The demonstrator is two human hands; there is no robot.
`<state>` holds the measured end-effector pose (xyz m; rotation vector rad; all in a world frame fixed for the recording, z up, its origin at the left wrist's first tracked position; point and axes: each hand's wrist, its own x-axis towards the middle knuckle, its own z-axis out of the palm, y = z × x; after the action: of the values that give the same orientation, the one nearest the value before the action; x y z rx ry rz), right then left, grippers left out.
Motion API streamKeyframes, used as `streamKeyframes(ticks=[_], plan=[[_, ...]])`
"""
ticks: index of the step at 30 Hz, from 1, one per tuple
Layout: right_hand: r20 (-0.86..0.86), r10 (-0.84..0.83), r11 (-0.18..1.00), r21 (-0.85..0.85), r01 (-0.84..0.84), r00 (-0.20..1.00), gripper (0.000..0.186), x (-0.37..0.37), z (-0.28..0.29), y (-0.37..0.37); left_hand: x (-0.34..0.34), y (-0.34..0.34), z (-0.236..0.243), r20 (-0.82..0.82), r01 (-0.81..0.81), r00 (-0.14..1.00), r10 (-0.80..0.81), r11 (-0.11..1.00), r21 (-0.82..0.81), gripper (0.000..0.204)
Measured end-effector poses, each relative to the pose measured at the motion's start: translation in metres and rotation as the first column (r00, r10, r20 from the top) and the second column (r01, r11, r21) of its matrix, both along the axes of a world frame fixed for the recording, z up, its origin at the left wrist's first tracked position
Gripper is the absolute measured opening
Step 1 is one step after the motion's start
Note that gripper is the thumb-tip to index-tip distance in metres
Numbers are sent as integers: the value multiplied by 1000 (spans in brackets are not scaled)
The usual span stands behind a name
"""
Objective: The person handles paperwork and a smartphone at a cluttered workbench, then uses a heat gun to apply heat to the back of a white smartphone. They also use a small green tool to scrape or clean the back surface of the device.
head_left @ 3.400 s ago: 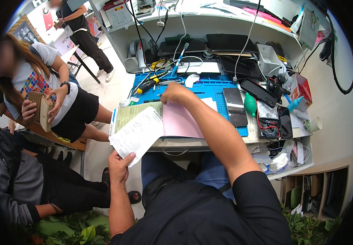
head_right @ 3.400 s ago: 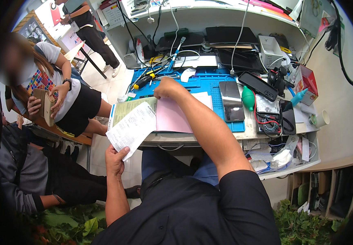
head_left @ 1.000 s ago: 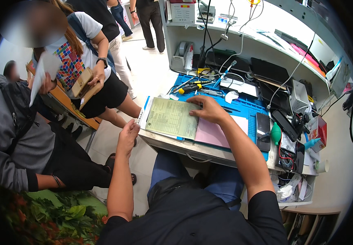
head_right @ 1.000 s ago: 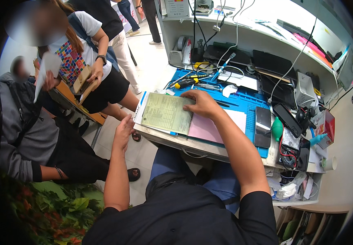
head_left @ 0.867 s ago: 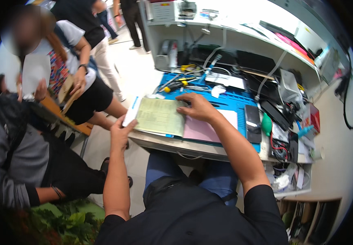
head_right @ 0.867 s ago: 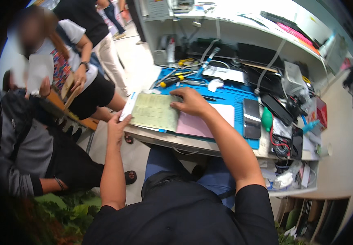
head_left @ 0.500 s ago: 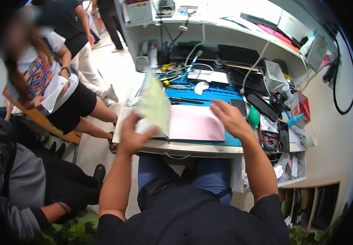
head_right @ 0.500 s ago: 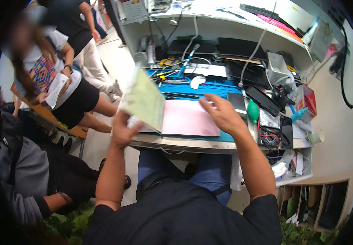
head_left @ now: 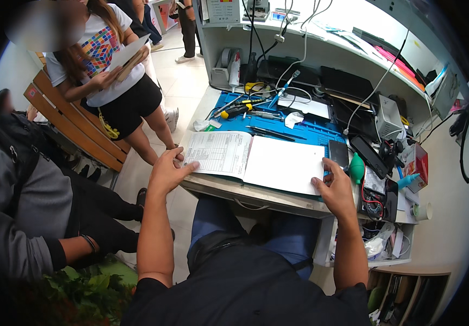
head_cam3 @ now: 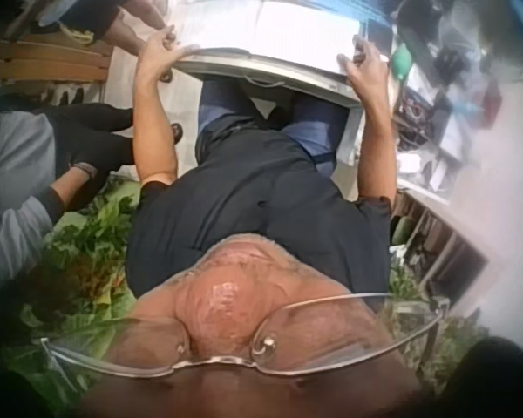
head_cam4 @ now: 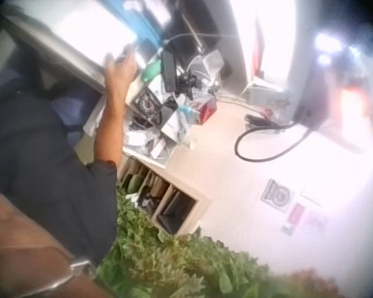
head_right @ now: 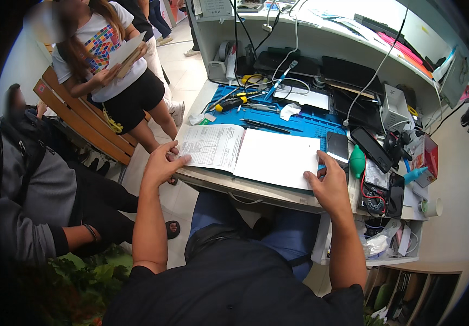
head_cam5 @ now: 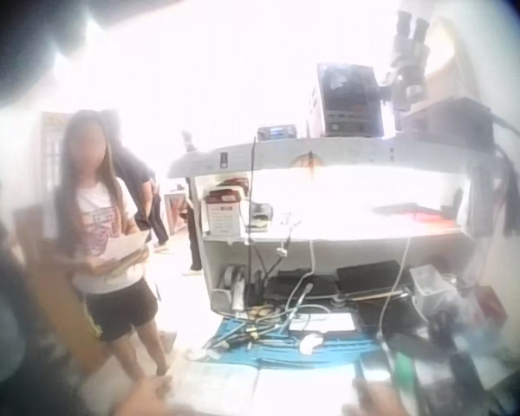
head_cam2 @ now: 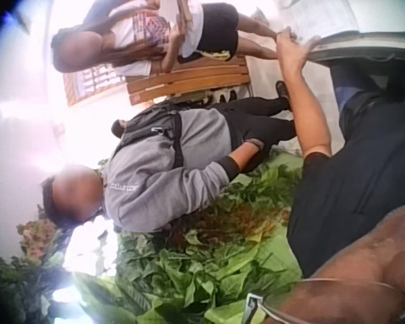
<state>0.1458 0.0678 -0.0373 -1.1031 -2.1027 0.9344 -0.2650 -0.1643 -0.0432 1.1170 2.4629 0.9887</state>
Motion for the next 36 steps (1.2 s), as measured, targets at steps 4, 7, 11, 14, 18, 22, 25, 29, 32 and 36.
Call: streamKeyframes(ticks=[4, 7, 11, 14, 18, 22, 25, 29, 32, 36], plan=[[8, 10, 998, 58, -10, 1000, 65, -6, -5, 12, 17, -2, 18, -123, 113, 984, -126, 988, -103, 95], [42, 17, 999, 28, -19, 999, 62, -9, -3, 17, 13, -6, -4, -266, 101, 960, -83, 993, 56, 90], [128, 23, 1000, 16, -26, 991, 60, -6, -2, 21, 29, -8, -21, -304, 65, 949, 79, 898, 436, 81], [126, 12, 999, -31, -8, 992, 60, -12, 11, 10, 33, 3, -31, -70, -172, 956, 285, 738, 653, 81], [198, 10, 999, 50, -20, 980, 58, -15, 17, 4, 30, 26, -43, 354, -304, 933, 70, 679, 668, 57], [213, 18, 1000, 2, -19, 977, 57, -16, 23, -1, 41, 44, -45, 265, -161, 963, -44, 697, 699, 35], [179, 13, 1000, 16, -16, 984, 56, -13, 22, -1, 43, 54, -50, 211, -77, 970, -123, 667, 741, 26], [164, 3, 1000, 27, -8, 986, 55, -15, 11, 4, 50, 54, -70, 456, -94, 822, -342, 708, 700, 26], [120, -14, 996, -86, 25, 993, 56, -13, 17, 1, 93, 68, -34, 152, 268, 884, -443, 744, 612, 24], [39, -46, 988, -148, 51, 998, 78, -10, 14, 3, 117, 79, 7, -276, 481, 863, -422, 853, 200, 25]])
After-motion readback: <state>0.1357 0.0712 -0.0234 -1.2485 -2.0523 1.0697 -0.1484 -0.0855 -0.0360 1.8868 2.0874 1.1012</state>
